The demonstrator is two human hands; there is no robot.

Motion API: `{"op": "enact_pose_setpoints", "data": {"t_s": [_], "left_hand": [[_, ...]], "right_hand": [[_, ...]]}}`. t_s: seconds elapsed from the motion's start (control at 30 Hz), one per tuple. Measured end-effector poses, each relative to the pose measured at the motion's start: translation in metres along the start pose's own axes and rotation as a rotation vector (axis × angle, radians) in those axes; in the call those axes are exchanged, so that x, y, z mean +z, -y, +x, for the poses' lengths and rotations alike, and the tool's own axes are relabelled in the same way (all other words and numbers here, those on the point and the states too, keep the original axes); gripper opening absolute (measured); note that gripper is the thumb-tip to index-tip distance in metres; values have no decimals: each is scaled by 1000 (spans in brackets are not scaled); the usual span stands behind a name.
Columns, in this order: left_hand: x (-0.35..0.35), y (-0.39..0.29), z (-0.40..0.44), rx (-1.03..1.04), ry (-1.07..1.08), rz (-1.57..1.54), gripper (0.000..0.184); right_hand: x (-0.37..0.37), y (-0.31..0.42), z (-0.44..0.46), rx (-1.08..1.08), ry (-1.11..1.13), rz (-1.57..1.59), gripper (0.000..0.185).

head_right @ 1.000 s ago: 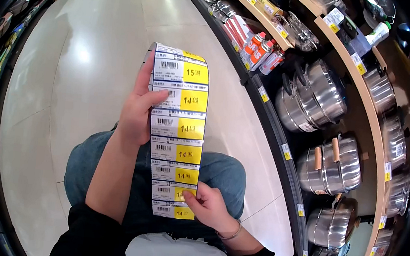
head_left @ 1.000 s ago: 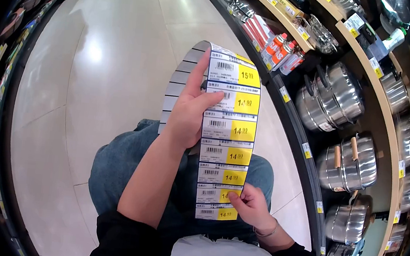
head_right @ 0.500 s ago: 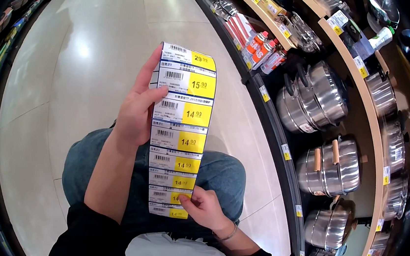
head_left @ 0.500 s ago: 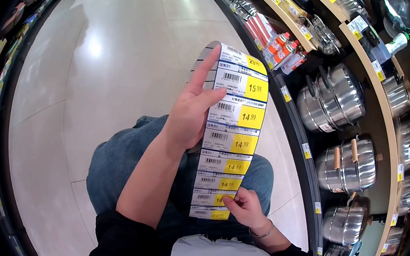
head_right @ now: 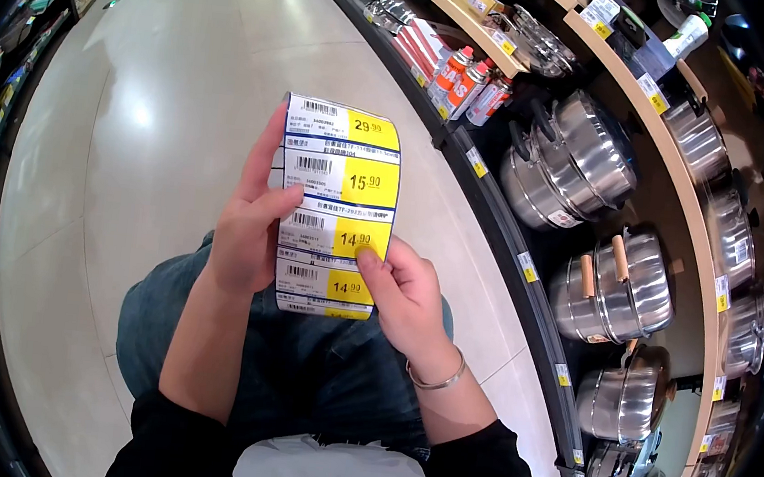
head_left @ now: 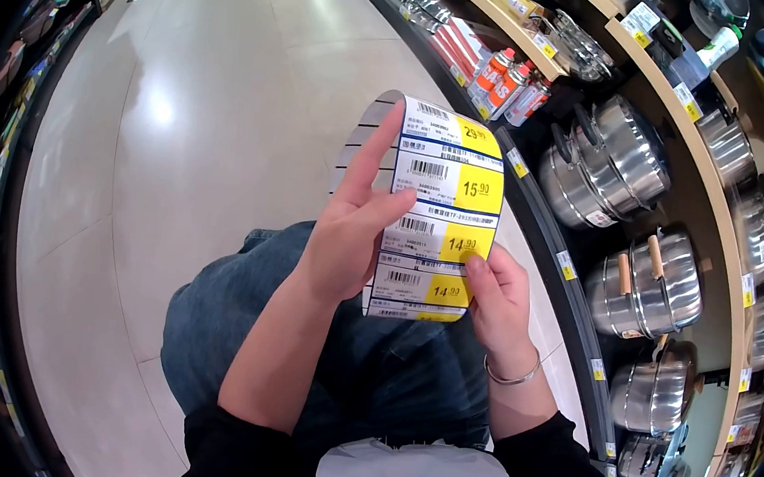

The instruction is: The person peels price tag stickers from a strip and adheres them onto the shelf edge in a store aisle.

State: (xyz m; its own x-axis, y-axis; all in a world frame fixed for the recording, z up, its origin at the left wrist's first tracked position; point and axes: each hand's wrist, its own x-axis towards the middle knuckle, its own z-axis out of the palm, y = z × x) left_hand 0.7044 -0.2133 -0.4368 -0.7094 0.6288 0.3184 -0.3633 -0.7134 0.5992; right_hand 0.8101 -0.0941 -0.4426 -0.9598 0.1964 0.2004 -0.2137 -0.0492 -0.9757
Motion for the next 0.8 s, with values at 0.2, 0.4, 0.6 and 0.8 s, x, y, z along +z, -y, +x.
{"op": "enact_pose_setpoints", "data": {"t_s": [0.2, 0.4, 0.6, 0.8], "left_hand": [[-1, 2, -1, 2, 91, -52, 62], [1, 2, -3, -9, 33, 5, 64], [-18, 18, 8, 49, -114, 253, 61], [-48, 55, 9, -233, -99, 512, 54]], "right_hand": [[6, 5, 2, 29, -44, -2, 23], [8, 5, 0, 13, -55, -52, 22], [11, -21, 7, 135, -101, -110, 22], [-9, -70, -1, 283, -145, 246, 22]]}}
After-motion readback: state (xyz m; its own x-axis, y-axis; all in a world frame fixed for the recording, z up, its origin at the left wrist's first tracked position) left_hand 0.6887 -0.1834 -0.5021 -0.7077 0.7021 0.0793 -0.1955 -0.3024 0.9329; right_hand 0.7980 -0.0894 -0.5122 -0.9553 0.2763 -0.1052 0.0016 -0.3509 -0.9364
